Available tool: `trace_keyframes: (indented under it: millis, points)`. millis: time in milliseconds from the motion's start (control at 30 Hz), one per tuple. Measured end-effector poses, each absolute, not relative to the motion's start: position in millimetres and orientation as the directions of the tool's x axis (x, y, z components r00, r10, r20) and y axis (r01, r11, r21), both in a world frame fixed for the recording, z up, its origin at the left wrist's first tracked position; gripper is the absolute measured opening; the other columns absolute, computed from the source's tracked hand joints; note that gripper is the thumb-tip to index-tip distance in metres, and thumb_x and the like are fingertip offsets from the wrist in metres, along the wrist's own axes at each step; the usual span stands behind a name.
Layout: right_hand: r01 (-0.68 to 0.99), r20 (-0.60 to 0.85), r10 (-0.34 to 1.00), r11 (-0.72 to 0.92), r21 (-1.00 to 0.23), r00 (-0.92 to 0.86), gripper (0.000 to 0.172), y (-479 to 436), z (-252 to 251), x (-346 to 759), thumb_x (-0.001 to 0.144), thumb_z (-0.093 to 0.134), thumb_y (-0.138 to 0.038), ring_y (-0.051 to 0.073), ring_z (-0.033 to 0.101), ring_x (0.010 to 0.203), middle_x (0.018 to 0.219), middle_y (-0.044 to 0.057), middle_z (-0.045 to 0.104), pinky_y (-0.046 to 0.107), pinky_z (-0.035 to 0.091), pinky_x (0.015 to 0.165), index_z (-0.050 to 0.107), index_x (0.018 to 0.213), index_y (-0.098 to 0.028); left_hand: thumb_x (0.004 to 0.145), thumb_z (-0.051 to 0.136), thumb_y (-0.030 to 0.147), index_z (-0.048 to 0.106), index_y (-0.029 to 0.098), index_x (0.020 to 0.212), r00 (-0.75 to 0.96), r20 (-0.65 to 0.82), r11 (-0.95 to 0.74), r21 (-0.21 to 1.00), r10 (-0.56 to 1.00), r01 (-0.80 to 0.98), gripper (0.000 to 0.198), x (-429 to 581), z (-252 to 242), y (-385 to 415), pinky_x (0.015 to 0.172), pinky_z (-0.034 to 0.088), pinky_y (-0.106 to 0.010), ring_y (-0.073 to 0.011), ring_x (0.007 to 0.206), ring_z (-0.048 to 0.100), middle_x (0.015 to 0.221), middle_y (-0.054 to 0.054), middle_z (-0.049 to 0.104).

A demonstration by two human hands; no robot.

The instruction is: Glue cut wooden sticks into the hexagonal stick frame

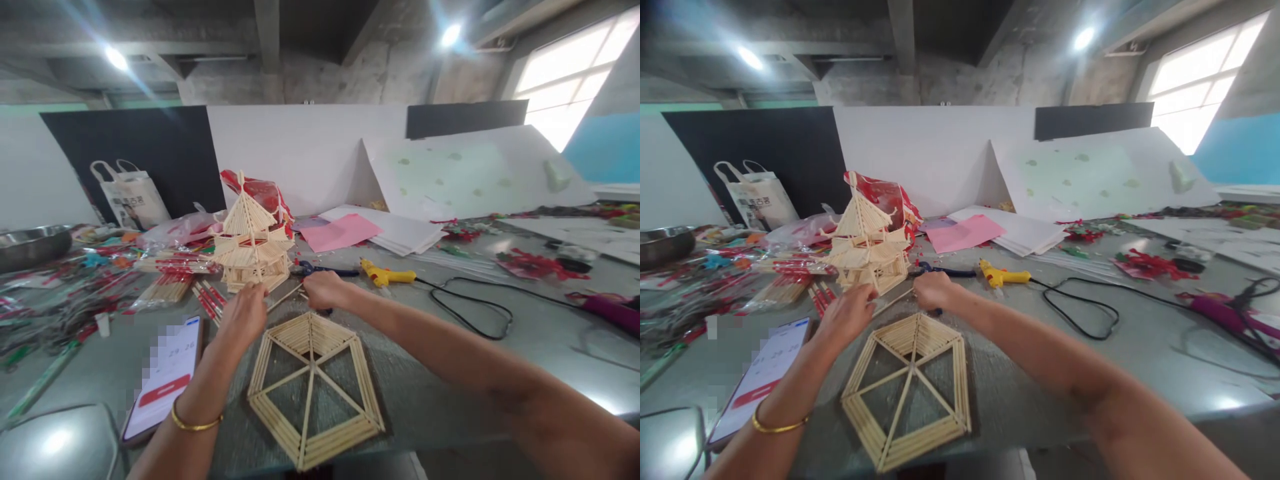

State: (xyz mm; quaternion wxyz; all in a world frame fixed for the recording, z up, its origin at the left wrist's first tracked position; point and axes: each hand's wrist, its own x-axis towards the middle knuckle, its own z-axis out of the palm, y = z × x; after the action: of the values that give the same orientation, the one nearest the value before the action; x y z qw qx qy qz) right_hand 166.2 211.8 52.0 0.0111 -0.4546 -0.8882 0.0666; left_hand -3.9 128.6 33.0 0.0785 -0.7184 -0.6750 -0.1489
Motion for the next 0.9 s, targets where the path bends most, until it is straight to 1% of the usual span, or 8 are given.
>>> trace_keyframes:
  millis: [67,133,233,333,467,600,733,900]
  points:
    - [0.801,-0.026,0.817,0.559,-0.215,-0.577,0.015,216,56,172,0.057,0.060,-0.017,0.023,0.060,0.072,0.072,0.014,0.066,0.028,0.041,0.061,0.067,0.066,-0.008,0.078,0.043,0.018,0.057,0.017,0.093,0.020,0.401,-0.121,0.228,0.916,0.966,0.021,0,37,129,0.072,0.041,-0.027,-0.0180,0.084,0.058,0.093,-0.007,0.064]
    - [0.769,-0.011,0.814,0.544,-0.335,-0.580,0.012,221,64,182,0.059,0.058,-0.021,0.018,0.056,0.062,0.058,0.007,0.061,0.025,0.038,0.056,0.064,0.060,-0.010,0.075,0.049,0.020,0.060,0.018,0.085,-0.027,0.445,-0.186,0.428,0.895,0.884,0.015,4,39,130,0.070,0.040,-0.027,-0.0163,0.076,0.058,0.083,-0.004,0.064]
    - [0.662,0.002,0.802,0.495,-0.562,-0.598,0.016,228,75,199,0.063,0.055,-0.027,0.010,0.047,0.049,0.048,-0.001,0.051,0.021,0.033,0.047,0.059,0.058,-0.013,0.068,0.058,0.025,0.062,0.017,0.074,-0.130,0.349,-0.206,0.772,0.928,0.602,0.011,10,40,131,0.059,0.039,-0.024,-0.0128,0.059,0.053,0.064,0.000,0.060]
    - [0.504,-0.016,0.781,0.388,-0.772,-0.625,0.020,232,77,210,0.065,0.053,-0.034,0.006,0.042,0.043,0.048,-0.004,0.048,0.018,0.030,0.041,0.052,0.059,-0.014,0.063,0.062,0.027,0.062,0.014,0.075,-0.185,0.213,-0.151,0.942,0.960,0.298,0.018,15,41,131,0.049,0.035,-0.021,-0.0082,0.047,0.046,0.055,0.004,0.053]
    - [0.298,-0.026,0.749,0.231,-0.926,-0.662,0.022,234,64,209,0.067,0.049,-0.036,0.006,0.044,0.041,0.051,-0.003,0.052,0.017,0.031,0.037,0.049,0.061,-0.015,0.054,0.069,0.026,0.063,0.011,0.079,-0.168,0.066,-0.066,0.998,0.984,0.003,0.029,19,46,127,0.048,0.033,-0.019,-0.0053,0.046,0.044,0.057,0.004,0.053]
    - [0.153,-0.013,0.721,0.130,-0.980,-0.693,0.021,233,49,200,0.065,0.051,-0.035,0.004,0.044,0.037,0.061,0.000,0.061,0.016,0.024,0.030,0.048,0.063,-0.014,0.054,0.070,0.028,0.062,0.009,0.081,-0.119,0.034,-0.047,0.993,0.992,-0.107,0.034,23,47,125,0.048,0.032,-0.018,-0.0046,0.049,0.044,0.062,0.001,0.054]
    - [0.061,0.010,0.700,0.076,-0.995,-0.714,0.020,229,41,193,0.064,0.056,-0.032,0.004,0.042,0.033,0.054,-0.003,0.059,0.016,0.023,0.028,0.049,0.065,-0.014,0.057,0.063,0.033,0.058,0.010,0.081,-0.175,0.108,-0.121,0.990,0.979,-0.068,0.033,24,44,128,0.047,0.029,-0.018,-0.0037,0.047,0.038,0.060,0.005,0.046]
    - [-0.014,0.052,0.697,0.060,-0.998,-0.716,0.019,231,38,192,0.065,0.058,-0.031,0.004,0.042,0.034,0.057,-0.002,0.061,0.015,0.024,0.028,0.051,0.067,-0.014,0.067,0.052,0.031,0.053,0.015,0.084,-0.295,0.152,-0.126,0.986,0.943,0.106,0.024,16,39,136,0.046,0.028,-0.020,-0.0062,0.044,0.034,0.056,0.007,0.040]
